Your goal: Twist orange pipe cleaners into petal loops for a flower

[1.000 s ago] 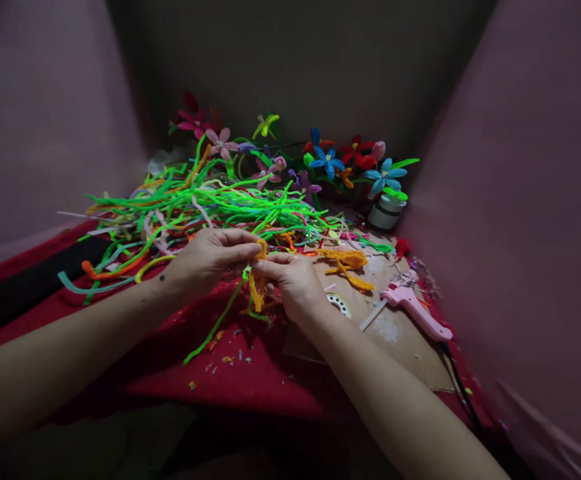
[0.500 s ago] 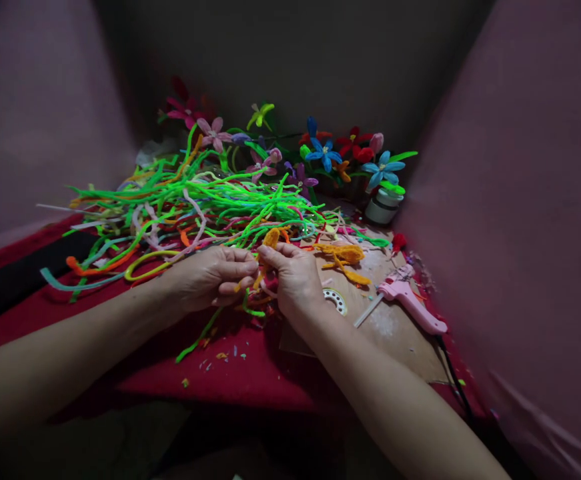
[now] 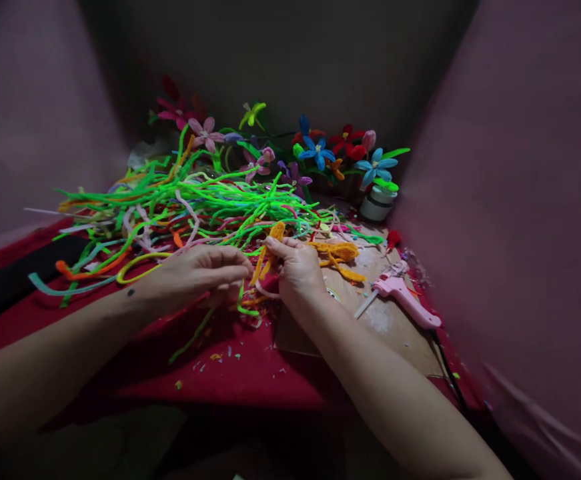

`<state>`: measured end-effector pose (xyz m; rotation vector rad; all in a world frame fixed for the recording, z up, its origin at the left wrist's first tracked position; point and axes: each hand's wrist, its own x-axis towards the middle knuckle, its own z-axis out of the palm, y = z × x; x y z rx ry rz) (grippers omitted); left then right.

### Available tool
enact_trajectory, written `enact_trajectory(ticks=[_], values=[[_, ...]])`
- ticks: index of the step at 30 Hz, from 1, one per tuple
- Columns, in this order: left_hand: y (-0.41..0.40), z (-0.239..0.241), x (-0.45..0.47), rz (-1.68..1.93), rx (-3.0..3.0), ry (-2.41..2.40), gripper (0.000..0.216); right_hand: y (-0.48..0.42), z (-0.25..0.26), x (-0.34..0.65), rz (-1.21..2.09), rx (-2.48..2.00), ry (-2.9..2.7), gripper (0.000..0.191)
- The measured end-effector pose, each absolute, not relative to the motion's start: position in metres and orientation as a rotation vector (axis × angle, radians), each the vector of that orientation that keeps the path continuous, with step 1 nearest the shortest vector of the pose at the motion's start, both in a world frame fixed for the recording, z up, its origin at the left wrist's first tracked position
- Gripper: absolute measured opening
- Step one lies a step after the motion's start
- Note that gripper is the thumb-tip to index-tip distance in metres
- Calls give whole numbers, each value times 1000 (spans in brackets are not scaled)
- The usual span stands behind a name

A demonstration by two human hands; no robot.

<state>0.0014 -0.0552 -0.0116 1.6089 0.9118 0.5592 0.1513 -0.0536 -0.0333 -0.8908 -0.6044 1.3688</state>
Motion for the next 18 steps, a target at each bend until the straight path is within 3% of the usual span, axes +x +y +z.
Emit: enact_trajectory(ticks=[7, 13, 18], values=[[-40, -36, -3, 1222, 2457, 686, 17, -53, -38, 151, 1534, -916, -495, 11], [-36, -45, -3, 1266, 2773, 505, 15, -56, -39, 150, 1645, -981, -505, 14], [-38, -41, -3, 1252, 2540, 583, 16, -53, -42, 152, 1574, -944, -606, 10]])
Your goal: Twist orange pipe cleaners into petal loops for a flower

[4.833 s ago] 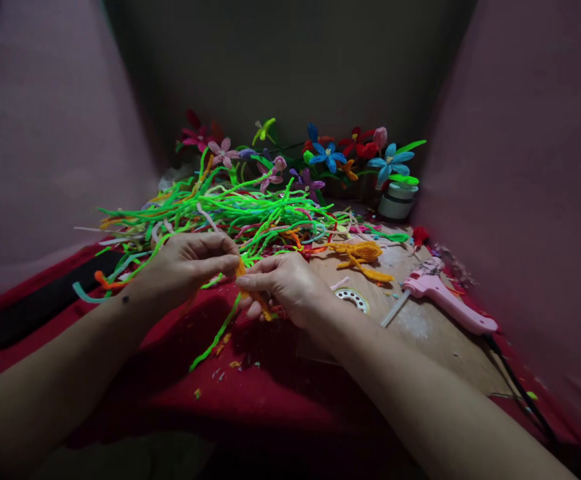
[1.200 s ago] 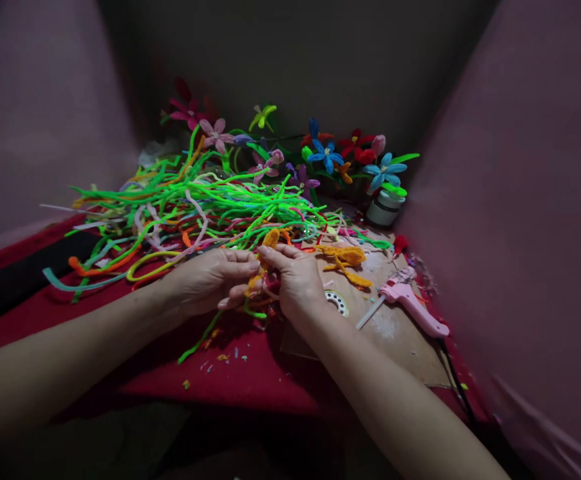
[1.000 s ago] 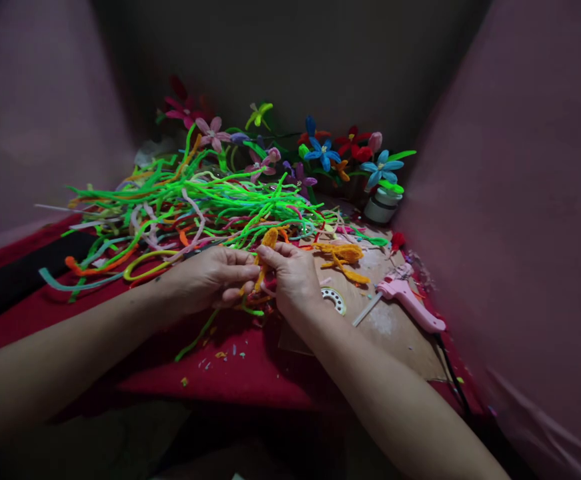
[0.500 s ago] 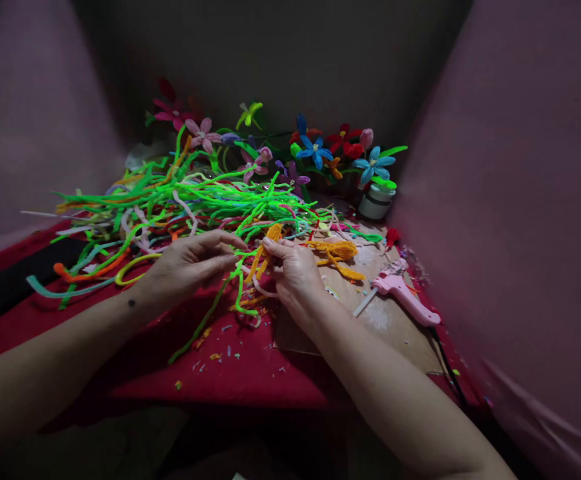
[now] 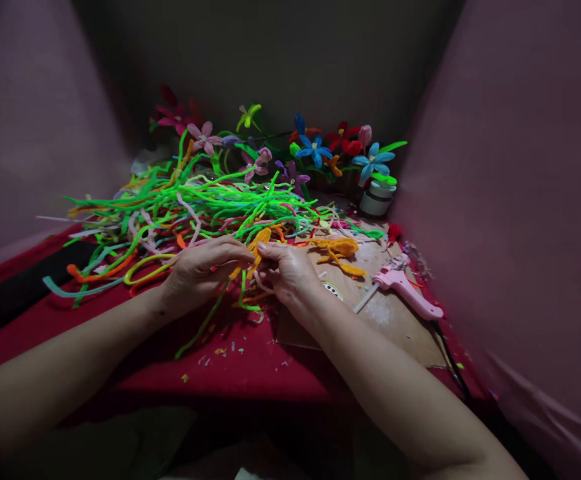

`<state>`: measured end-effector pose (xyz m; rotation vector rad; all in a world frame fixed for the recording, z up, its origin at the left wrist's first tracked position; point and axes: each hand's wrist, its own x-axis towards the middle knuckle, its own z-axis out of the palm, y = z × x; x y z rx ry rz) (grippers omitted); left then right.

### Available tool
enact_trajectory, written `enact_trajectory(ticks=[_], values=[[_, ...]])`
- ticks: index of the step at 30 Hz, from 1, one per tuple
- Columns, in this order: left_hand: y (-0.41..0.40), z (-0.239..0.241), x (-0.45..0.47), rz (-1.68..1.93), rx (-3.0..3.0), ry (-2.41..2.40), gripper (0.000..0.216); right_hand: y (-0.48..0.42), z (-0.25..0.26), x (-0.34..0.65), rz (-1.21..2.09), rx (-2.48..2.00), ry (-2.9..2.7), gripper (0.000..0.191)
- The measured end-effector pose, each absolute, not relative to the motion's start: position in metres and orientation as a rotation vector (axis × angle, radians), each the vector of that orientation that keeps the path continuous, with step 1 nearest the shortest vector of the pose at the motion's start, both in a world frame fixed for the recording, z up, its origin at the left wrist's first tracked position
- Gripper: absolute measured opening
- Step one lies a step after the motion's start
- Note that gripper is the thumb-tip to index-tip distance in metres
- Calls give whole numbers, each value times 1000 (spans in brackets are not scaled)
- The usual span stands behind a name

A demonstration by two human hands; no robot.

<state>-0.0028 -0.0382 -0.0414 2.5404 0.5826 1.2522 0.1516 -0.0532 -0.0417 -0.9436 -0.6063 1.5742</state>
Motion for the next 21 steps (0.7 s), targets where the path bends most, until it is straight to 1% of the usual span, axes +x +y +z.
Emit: enact_trajectory(ticks=[4, 7, 9, 13, 17, 21], values=[[-41, -37, 3, 1184, 1944, 810, 21, -53, -43, 150, 1526, -885, -704, 9], [-41, -32, 4, 989, 1552, 916, 20, -55, -42, 148, 1465, -903, -775, 9], [-41, -29, 3, 868, 1411, 927, 22, -56, -42, 147, 1412, -923, -837, 12], [-39, -27, 0, 764, 1441, 961, 23, -60, -44, 147, 1314, -955, -977, 14], [-40, -27, 2, 746, 1533, 1018, 24, -63, -43, 144, 1338, -1018, -980, 4], [-45, -20, 7, 725, 1606, 1129, 18, -64, -41, 141, 1355, -1079, -946, 8]])
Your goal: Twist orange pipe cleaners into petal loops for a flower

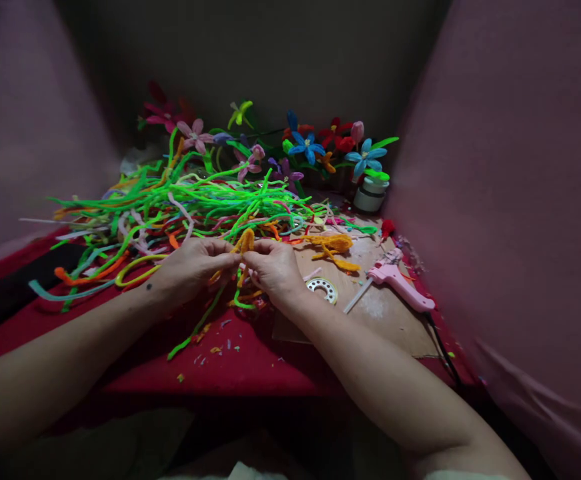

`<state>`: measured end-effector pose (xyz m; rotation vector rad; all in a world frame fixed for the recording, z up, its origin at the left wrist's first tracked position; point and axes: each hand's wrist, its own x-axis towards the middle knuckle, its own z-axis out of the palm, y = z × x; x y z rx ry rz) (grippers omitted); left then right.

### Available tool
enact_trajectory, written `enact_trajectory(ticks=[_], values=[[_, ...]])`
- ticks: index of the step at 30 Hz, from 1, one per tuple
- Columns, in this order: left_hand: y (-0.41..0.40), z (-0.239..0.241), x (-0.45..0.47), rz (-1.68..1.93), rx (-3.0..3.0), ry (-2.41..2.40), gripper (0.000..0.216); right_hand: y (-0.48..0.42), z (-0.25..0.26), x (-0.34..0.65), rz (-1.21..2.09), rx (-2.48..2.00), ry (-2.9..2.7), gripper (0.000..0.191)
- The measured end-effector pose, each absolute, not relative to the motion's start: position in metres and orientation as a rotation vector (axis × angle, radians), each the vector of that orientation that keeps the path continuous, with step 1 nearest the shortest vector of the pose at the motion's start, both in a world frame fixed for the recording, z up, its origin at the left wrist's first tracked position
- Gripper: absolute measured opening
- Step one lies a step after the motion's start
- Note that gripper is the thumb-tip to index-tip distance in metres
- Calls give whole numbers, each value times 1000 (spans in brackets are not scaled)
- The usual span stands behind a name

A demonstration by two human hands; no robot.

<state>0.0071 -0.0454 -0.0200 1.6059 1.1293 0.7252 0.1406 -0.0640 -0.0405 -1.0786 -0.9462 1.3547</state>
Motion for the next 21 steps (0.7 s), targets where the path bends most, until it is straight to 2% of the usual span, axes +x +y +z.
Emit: enact_trajectory(ticks=[9, 21], values=[[-49, -21, 13, 693, 1767, 1252, 14, -61, -50, 138, 1283, -1062, -1028, 7], [-52, -35, 21, 803, 1650, 1146, 9, -61, -50, 138, 1253, -1094, -1054, 9]])
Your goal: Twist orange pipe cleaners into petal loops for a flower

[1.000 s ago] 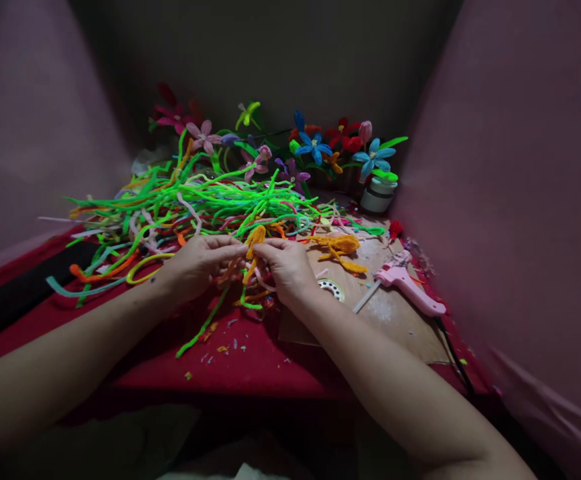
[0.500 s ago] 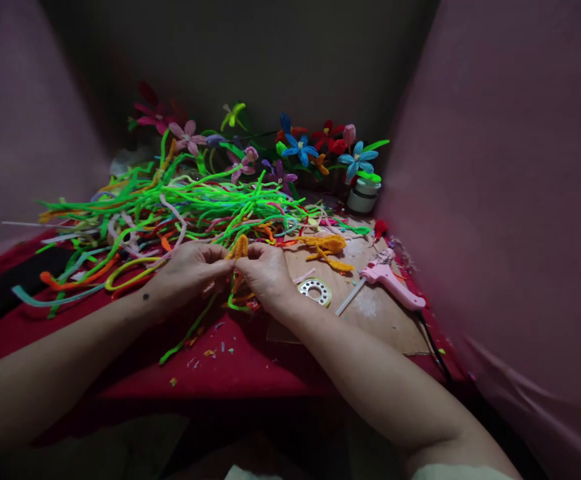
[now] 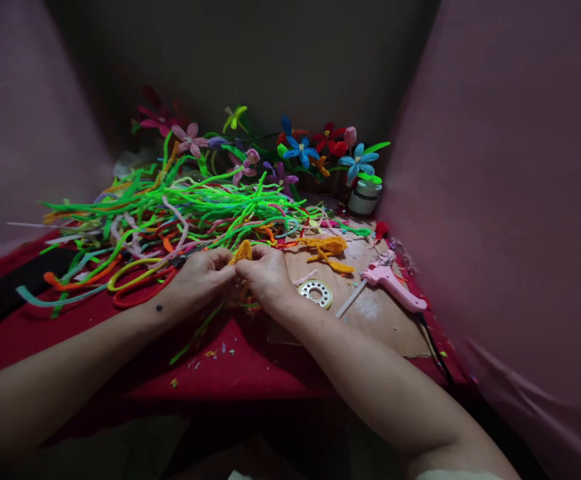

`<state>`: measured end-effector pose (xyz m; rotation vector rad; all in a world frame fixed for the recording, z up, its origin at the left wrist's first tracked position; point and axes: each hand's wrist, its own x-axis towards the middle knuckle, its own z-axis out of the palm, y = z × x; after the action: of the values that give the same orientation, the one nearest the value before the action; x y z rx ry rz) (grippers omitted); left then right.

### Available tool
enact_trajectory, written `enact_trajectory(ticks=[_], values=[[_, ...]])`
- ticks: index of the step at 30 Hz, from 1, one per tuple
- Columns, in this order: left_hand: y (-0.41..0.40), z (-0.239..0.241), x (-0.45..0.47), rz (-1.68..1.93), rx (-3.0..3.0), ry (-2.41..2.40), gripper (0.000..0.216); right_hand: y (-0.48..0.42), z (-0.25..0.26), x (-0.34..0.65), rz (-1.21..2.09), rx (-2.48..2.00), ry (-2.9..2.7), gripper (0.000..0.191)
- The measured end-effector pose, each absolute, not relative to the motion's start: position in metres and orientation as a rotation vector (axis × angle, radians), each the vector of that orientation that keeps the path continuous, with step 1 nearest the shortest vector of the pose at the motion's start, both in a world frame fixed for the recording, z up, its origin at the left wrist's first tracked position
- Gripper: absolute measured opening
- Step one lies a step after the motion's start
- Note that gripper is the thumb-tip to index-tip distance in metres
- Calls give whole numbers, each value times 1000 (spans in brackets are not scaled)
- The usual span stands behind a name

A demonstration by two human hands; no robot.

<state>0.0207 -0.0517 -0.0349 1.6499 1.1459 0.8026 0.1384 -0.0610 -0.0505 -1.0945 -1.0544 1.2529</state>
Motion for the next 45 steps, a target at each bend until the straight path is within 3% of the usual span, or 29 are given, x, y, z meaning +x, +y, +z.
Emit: enact_trajectory(ticks=[9, 16, 31, 35, 45], values=[[-55, -29, 21, 721, 1459, 1022, 7, -64, -49, 140, 1323, -1042, -1064, 3], [-54, -29, 18, 636, 1425, 992, 5, -65, -47, 141, 1229, -1106, -1133, 20], [-51, -25, 10, 575, 1355, 903, 12, -62, -48, 142, 1432, -948, -938, 15], [-47, -20, 2, 718, 1413, 922, 21, -56, -48, 146, 1497, -900, -819, 21], [-44, -22, -8, 807, 1586, 815, 20, -50, -50, 148, 1488, -875, -700, 18]])
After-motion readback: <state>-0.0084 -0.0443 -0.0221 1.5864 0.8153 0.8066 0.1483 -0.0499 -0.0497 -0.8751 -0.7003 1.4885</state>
